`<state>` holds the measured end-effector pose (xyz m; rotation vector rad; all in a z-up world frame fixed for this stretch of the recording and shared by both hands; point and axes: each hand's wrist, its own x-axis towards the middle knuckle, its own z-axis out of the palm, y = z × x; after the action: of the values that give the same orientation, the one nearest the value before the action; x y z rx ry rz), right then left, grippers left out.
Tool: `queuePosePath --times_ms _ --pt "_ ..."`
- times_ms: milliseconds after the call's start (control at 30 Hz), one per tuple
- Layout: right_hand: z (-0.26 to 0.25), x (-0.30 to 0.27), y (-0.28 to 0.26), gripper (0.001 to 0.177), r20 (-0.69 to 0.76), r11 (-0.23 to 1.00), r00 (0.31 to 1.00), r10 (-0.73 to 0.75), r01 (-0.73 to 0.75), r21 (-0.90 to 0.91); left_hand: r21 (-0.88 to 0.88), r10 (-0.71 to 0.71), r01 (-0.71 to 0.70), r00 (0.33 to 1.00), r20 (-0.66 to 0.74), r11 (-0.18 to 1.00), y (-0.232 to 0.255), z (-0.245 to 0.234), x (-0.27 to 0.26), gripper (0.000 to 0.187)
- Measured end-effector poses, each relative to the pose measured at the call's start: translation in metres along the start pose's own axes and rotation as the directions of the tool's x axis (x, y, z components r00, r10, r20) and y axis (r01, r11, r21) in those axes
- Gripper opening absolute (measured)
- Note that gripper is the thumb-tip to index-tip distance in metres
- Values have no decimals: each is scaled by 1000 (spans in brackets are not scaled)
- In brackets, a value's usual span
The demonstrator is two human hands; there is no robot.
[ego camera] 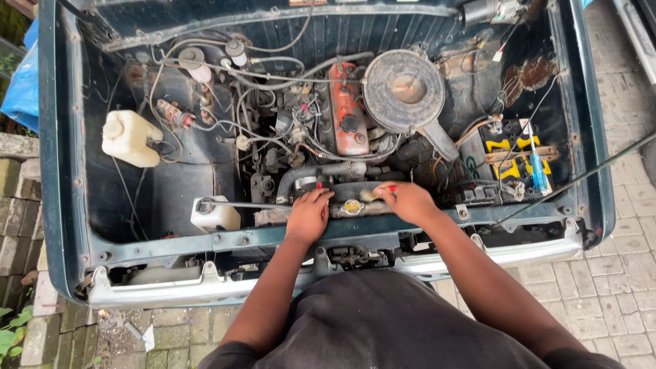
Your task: The person cleans the engine bay of a car using a brush and a red-handled tool. They scrub various components, including the radiator cap, hoses, and engine block, while the hood remains open.
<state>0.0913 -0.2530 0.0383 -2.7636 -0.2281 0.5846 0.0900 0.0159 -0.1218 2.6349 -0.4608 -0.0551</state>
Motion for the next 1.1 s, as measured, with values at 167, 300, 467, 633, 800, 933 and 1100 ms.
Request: queuePosePath --times_ms 167,300,467,633,800,933,1100 --pt "11 8 16 58 -103 995 994 44 -53 -84 9 -12 12 1000 -3 1000 1 2 -3 38" --pt "7 -5 0 57 -29 995 997 77 -78 -59 32 -19 19 1000 -7 999 2 7 -5 37" --pt "19 3 11 59 -140 997 989 55 -62 -40 9 -17 18 999 -37 1000 -3 15 -5 37" --pt "50 13 43 58 -146 989 984 102 -115 -89 -24 1 -4 994 -109 1000 -6 20 -12 38" --pt "23 -2 -4 65 -242 972 966 93 -35 233 -55 -17 8 986 -164 998 -5 15 -17 38" --pt "25 -7 8 56 -279 989 953 115 -137 -60 -98 -36 19 982 -183 995 -3 14 -20 37" --pt "31 4 -3 52 -191 932 975 116 -40 361 -159 -39 4 976 -215 987 -4 15 -18 36"
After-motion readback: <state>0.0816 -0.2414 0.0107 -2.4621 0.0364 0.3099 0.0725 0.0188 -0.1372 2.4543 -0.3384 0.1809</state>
